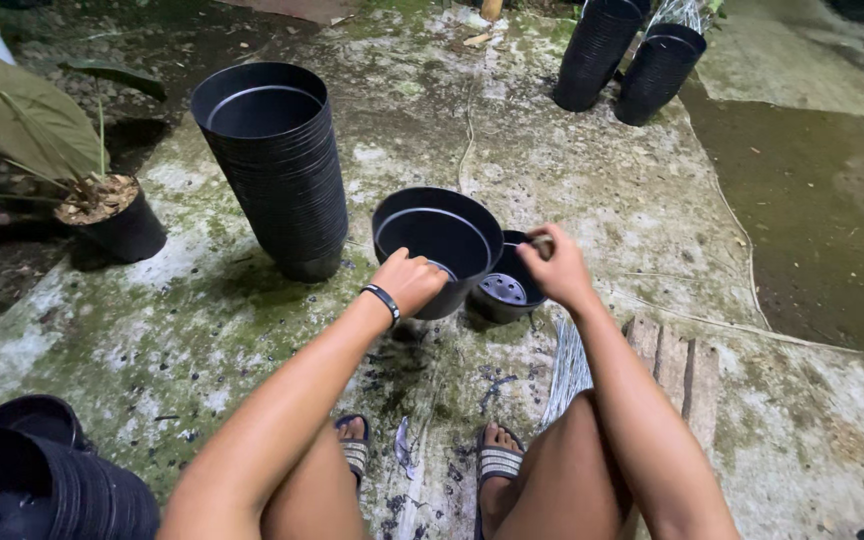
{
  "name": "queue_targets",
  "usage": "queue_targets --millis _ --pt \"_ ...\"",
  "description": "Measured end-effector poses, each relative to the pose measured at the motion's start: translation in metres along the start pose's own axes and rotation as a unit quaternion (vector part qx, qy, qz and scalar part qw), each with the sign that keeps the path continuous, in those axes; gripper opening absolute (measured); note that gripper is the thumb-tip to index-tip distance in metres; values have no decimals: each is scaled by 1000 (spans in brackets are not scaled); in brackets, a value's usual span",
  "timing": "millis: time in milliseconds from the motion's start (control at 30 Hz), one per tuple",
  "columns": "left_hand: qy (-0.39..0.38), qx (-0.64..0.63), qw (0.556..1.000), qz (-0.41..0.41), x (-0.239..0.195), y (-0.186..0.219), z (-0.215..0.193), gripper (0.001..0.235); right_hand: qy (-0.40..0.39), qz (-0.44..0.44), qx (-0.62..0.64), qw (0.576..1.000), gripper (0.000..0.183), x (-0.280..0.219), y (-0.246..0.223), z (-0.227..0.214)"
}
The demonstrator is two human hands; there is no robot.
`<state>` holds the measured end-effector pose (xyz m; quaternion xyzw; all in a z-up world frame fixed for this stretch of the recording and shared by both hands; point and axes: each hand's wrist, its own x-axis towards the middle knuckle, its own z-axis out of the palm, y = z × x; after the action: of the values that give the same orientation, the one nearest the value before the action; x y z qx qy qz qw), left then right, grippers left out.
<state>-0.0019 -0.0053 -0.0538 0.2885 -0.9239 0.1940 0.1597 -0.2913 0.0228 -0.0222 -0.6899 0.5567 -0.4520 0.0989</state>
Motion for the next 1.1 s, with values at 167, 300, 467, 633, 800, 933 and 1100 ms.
queue_targets --millis 167,300,467,633,800,933,1100 --pt "3 -12 999 -43 11 8 3 10 -169 36 30 984 42 -10 -58 20" --pt "36 -48 996 -58 16 13 -2 10 -204 7 16 979 42 -14 -89 34" --pt "17 -85 992 -95 14 8 -12 8 -190 -7 15 982 25 -13 -89 40" --pt "87 -123 979 -137 8 -1 -20 17 -132 17 40 990 24 -9 -76 45" --pt "97 -179 964 -172 14 5 -46 26 -110 30 35 993 24 -6 -61 51" --pt "279 -234 921 -140 25 18 -106 34 -77 18 15 997 25 -2 -55 43" --pt "253 -619 740 -67 -18 63 -216 12 -50 25 13 998 29 -4 -68 23"
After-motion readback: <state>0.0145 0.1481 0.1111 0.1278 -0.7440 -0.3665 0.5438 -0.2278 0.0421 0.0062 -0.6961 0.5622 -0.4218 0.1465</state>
